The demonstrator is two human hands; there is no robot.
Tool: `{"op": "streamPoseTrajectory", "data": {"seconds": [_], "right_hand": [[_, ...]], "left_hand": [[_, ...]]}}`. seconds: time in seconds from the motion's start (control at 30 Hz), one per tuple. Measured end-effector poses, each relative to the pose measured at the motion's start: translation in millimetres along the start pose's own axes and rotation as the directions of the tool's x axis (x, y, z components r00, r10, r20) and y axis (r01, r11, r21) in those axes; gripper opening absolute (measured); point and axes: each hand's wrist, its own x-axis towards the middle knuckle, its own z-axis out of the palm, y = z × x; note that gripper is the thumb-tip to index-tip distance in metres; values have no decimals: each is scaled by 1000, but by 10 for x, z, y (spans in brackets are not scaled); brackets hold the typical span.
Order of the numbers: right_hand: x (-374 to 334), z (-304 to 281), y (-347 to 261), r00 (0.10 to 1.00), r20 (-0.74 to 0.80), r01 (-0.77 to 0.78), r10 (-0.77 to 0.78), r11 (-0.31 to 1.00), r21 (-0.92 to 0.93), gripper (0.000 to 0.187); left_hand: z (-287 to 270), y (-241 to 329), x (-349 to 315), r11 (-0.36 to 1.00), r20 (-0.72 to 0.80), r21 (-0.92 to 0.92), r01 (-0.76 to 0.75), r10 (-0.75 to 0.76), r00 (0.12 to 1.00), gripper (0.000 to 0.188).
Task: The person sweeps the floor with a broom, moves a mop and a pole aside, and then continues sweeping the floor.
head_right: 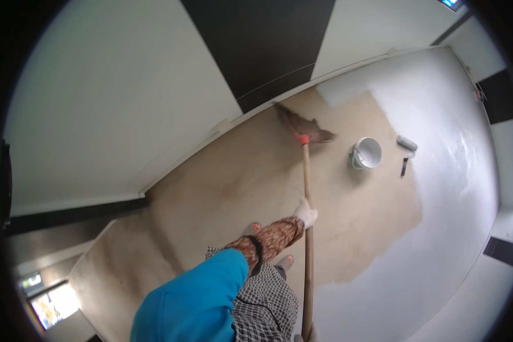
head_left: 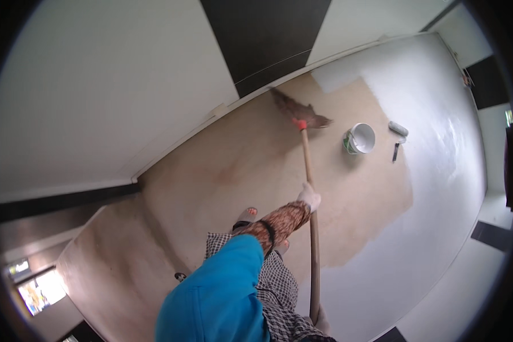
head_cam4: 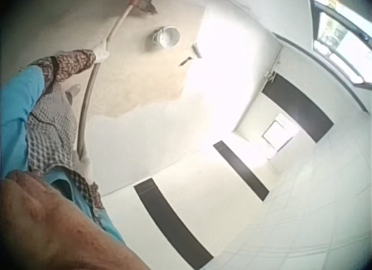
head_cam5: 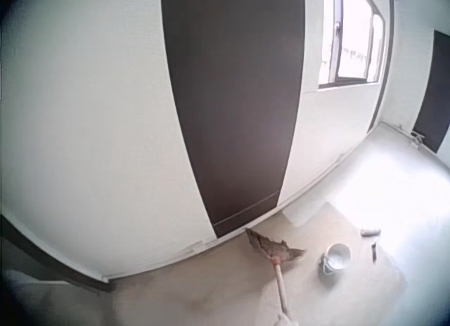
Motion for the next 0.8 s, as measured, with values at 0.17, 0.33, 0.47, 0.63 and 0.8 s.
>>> {"op": "streamPoseTrajectory", "data": {"seconds": [0.17,0.33,0.47,0.63,0.8], "right_hand": [[199,-123,-167,999,24,48,-43,970,-240,53],[237,-542,616,974,227,127,-24,882,-453,55],[447,-1026,1095,936,347,241,-56,820,-519,55],[536,-1175,1438,918,374,324,-130,791,-519,57],[719,-1006,719,841,513,262,-172,959,-108,43]], "left_hand": [[78,-377,425,974,-62,-116,195,-203,977,64],[341,-1820,-388,959,-167,-20,281,-280,945,59],[468,-2190,-1100,865,-260,-272,421,-488,833,53],[94,-1387,-1890,952,-229,-1,305,-297,927,57],[398,-740,-1911,949,-92,-310,49,-81,992,70]]}}
